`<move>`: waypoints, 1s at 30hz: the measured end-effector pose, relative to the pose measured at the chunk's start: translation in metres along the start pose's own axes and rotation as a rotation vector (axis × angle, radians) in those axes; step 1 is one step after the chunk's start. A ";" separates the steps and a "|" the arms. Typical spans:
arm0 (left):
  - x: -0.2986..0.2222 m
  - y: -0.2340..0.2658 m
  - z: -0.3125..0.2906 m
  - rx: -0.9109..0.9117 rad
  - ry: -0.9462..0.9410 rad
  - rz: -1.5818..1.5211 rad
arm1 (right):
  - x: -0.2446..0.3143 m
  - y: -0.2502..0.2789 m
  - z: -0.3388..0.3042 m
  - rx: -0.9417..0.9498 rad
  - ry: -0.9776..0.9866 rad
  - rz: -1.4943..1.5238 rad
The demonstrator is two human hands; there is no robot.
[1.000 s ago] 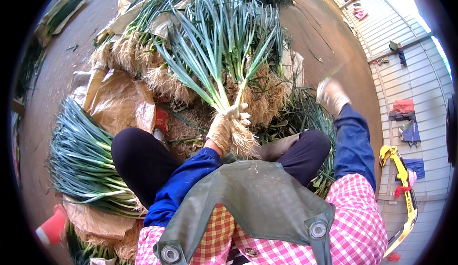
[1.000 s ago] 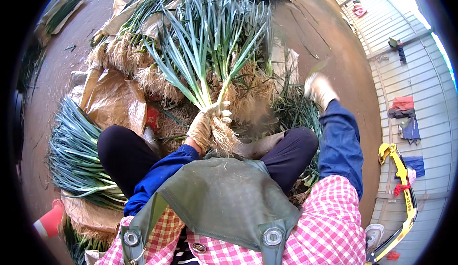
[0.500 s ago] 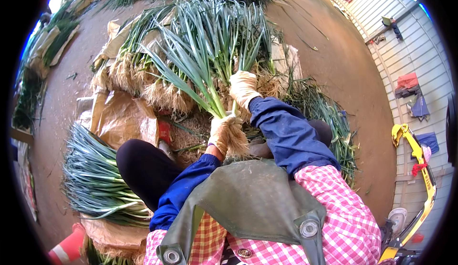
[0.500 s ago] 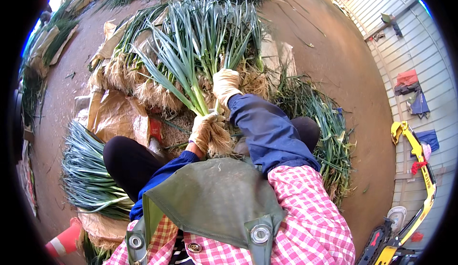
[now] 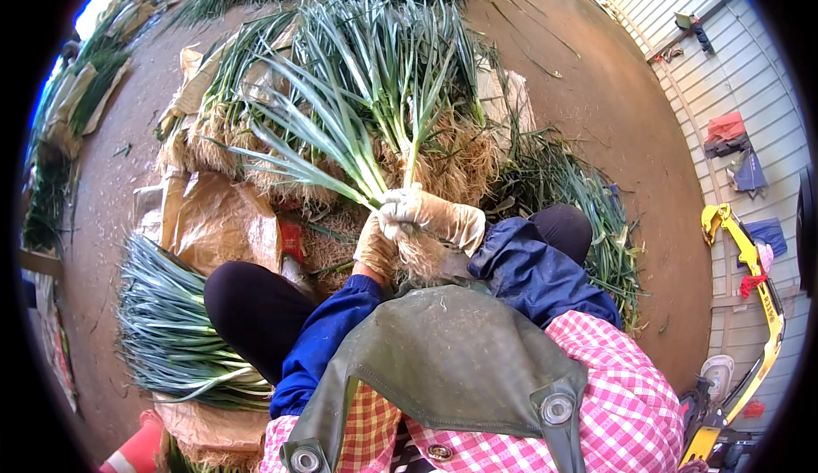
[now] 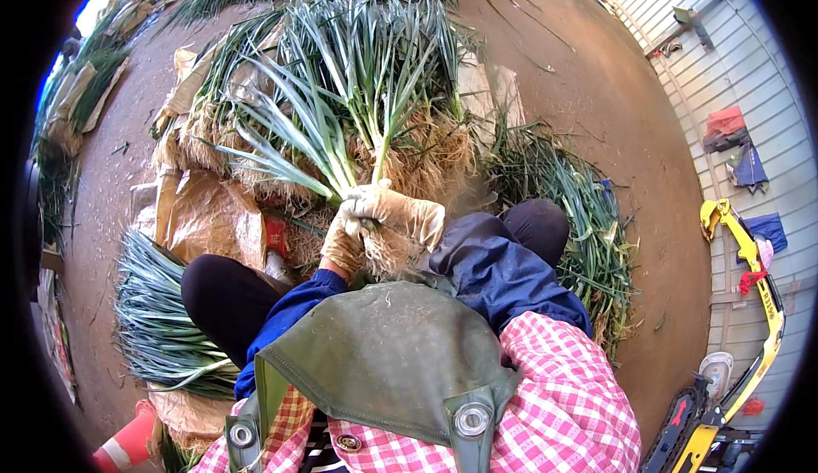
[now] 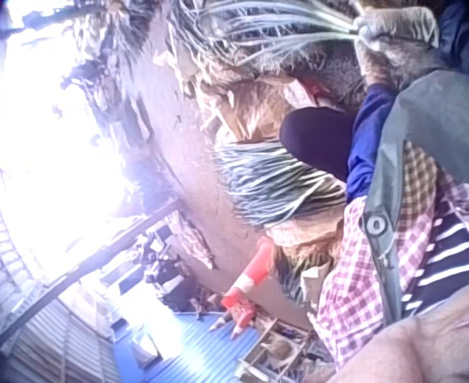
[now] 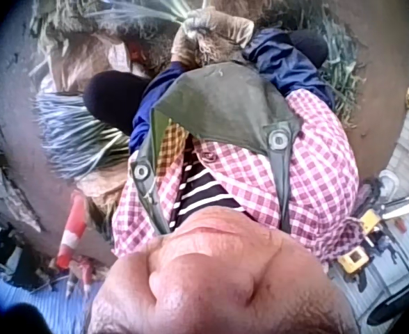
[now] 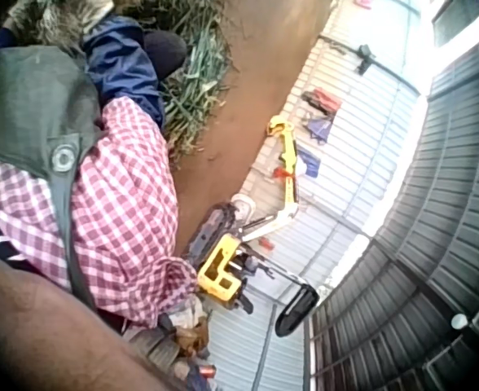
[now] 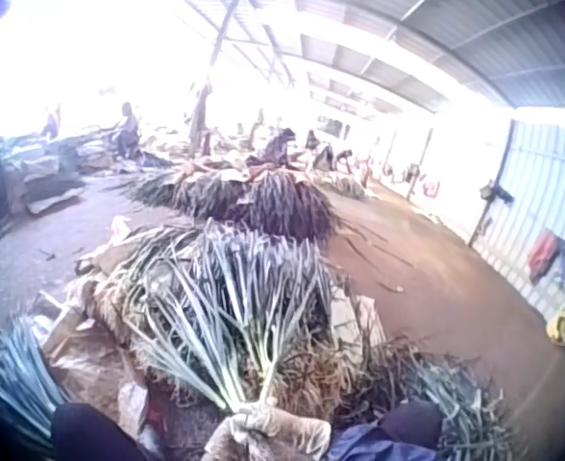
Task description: The person cleans and bundles long green plants by hand, removing dead leaves and debris from the roots before gathering them into a larger bundle.
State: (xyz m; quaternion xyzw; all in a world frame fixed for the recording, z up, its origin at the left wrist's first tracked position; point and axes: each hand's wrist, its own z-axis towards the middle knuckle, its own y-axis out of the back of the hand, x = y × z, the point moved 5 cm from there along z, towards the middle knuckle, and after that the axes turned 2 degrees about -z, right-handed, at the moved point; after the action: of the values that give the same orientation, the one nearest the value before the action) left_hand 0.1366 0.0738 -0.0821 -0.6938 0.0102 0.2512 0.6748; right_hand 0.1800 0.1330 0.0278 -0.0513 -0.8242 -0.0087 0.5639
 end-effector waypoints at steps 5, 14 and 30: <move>0.007 -0.015 0.003 -0.005 0.228 0.232 | -0.005 -0.012 -0.008 0.148 0.027 0.178; -0.019 -0.054 0.014 -0.219 0.243 -0.077 | -0.064 0.030 -0.069 0.106 -0.515 -0.963; -0.020 -0.104 0.028 -0.153 0.146 -0.027 | -0.115 0.332 -0.090 -1.078 -0.533 -0.527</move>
State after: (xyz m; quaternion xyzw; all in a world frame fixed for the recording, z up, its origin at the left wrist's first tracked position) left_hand 0.1460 0.1030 0.0231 -0.7599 0.0306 0.1908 0.6206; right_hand 0.3357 0.4480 -0.0610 -0.1233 -0.8009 -0.5452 0.2148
